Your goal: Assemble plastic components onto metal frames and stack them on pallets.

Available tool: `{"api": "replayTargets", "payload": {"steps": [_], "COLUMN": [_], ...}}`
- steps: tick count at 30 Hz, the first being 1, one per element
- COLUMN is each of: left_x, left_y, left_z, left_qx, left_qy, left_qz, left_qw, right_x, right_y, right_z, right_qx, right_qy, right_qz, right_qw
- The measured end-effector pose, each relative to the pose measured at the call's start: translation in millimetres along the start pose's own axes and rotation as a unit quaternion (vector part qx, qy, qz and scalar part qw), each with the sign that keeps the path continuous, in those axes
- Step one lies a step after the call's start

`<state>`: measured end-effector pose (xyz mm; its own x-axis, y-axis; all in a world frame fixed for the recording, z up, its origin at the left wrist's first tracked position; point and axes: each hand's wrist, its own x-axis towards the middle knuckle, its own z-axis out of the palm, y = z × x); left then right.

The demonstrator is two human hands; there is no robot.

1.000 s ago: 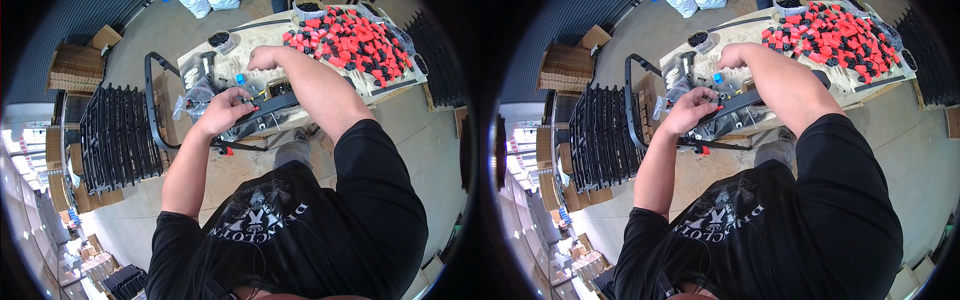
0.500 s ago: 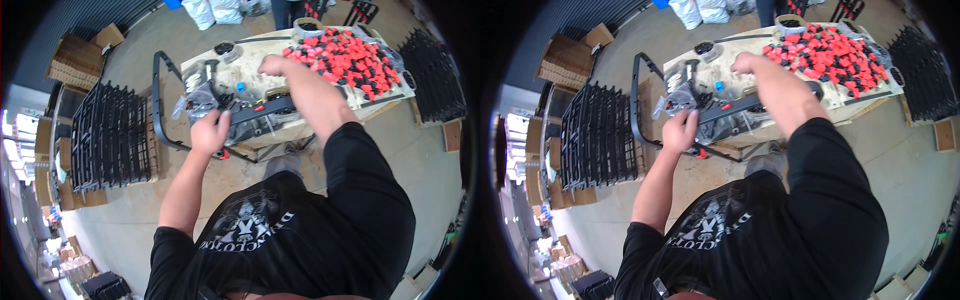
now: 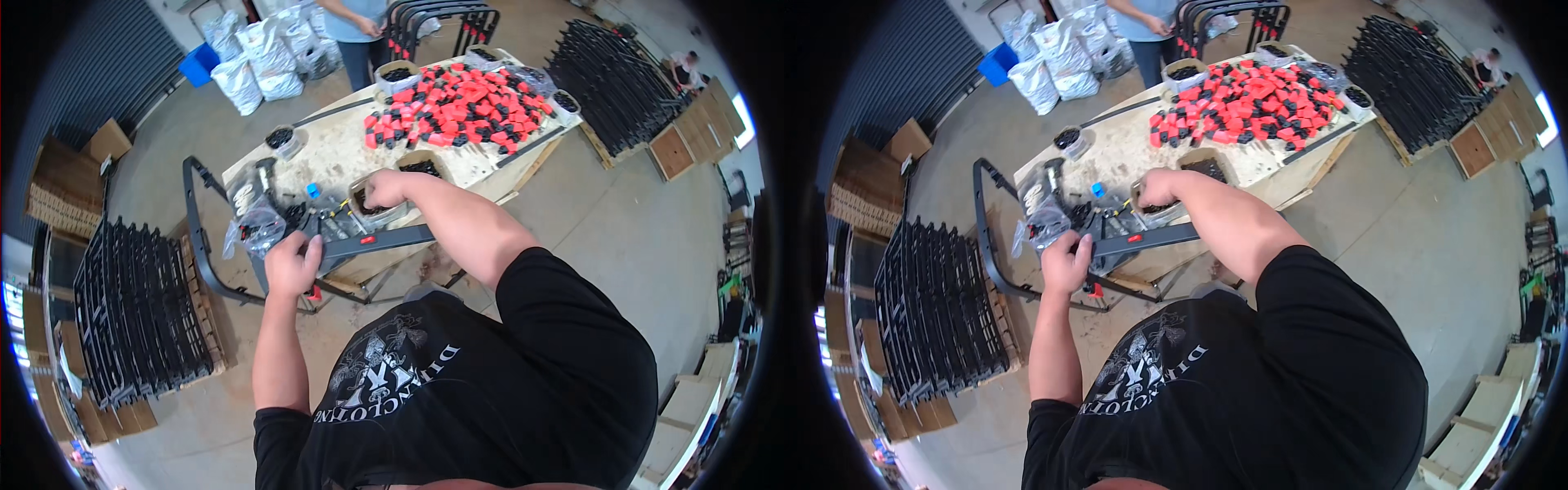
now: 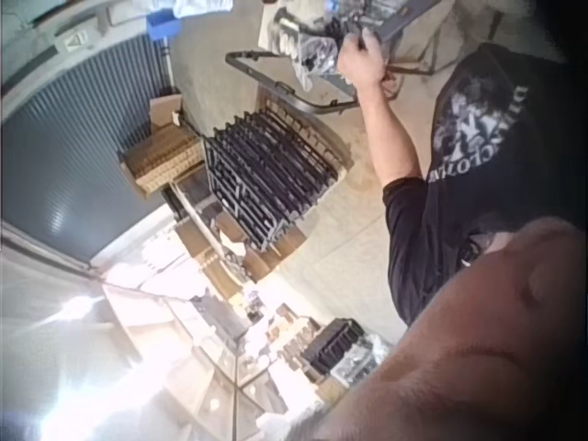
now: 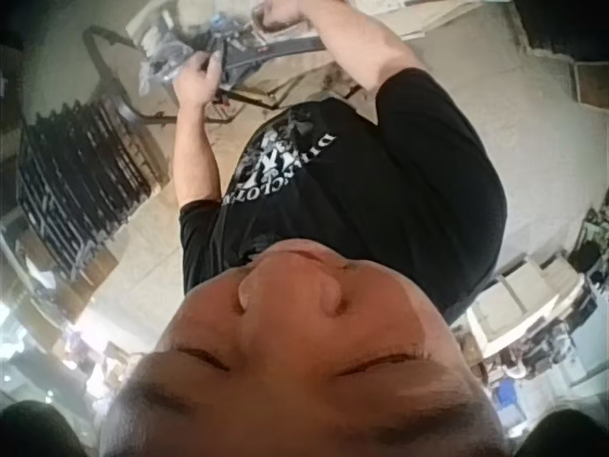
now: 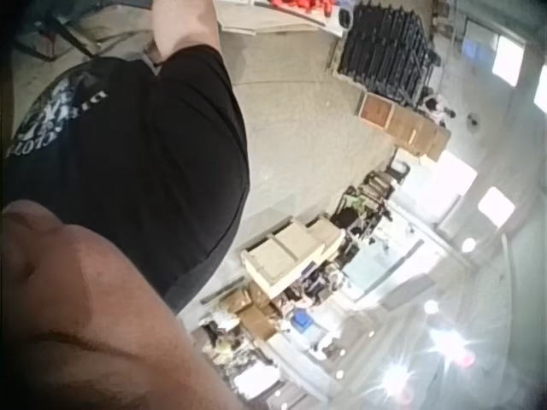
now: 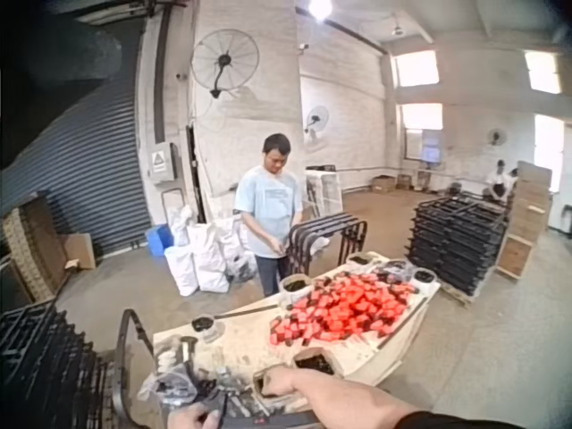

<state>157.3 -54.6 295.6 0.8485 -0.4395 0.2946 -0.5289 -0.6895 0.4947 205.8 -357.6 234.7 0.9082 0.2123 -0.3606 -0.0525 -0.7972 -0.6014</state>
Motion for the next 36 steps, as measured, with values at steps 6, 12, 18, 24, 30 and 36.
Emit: {"api": "replayTargets", "payload": {"steps": [6,12,18,24,30,36], "left_x": [1,5,54,106,155,192], "left_y": [1,35,186,328,436,487], "left_z": [10,25,67,120,187,325], "left_qx": [0.001,0.020,0.066,0.034,-0.063,-0.093], "left_qy": [-0.002,-0.013,-0.050,-0.116,-0.187,-0.219], "left_qz": [0.018,-0.005,-0.005,-0.032,-0.019,-0.007], "left_qw": [1.000,1.000,0.997,0.992,0.980,0.971], "right_x": [-72,-236,-288,-330,-399,-493], "right_y": [-46,80,251,367,441,543], "right_z": [-56,-71,-44,-132,-278,-335], "right_qx": [0.258,0.054,0.417,0.447,0.330,0.446], "right_qy": [0.353,0.266,0.453,0.487,0.616,0.694], "right_qz": [-0.053,-0.032,0.018,0.058,0.071,0.000], "right_qw": [0.898,0.962,0.788,0.748,0.712,0.564]}}
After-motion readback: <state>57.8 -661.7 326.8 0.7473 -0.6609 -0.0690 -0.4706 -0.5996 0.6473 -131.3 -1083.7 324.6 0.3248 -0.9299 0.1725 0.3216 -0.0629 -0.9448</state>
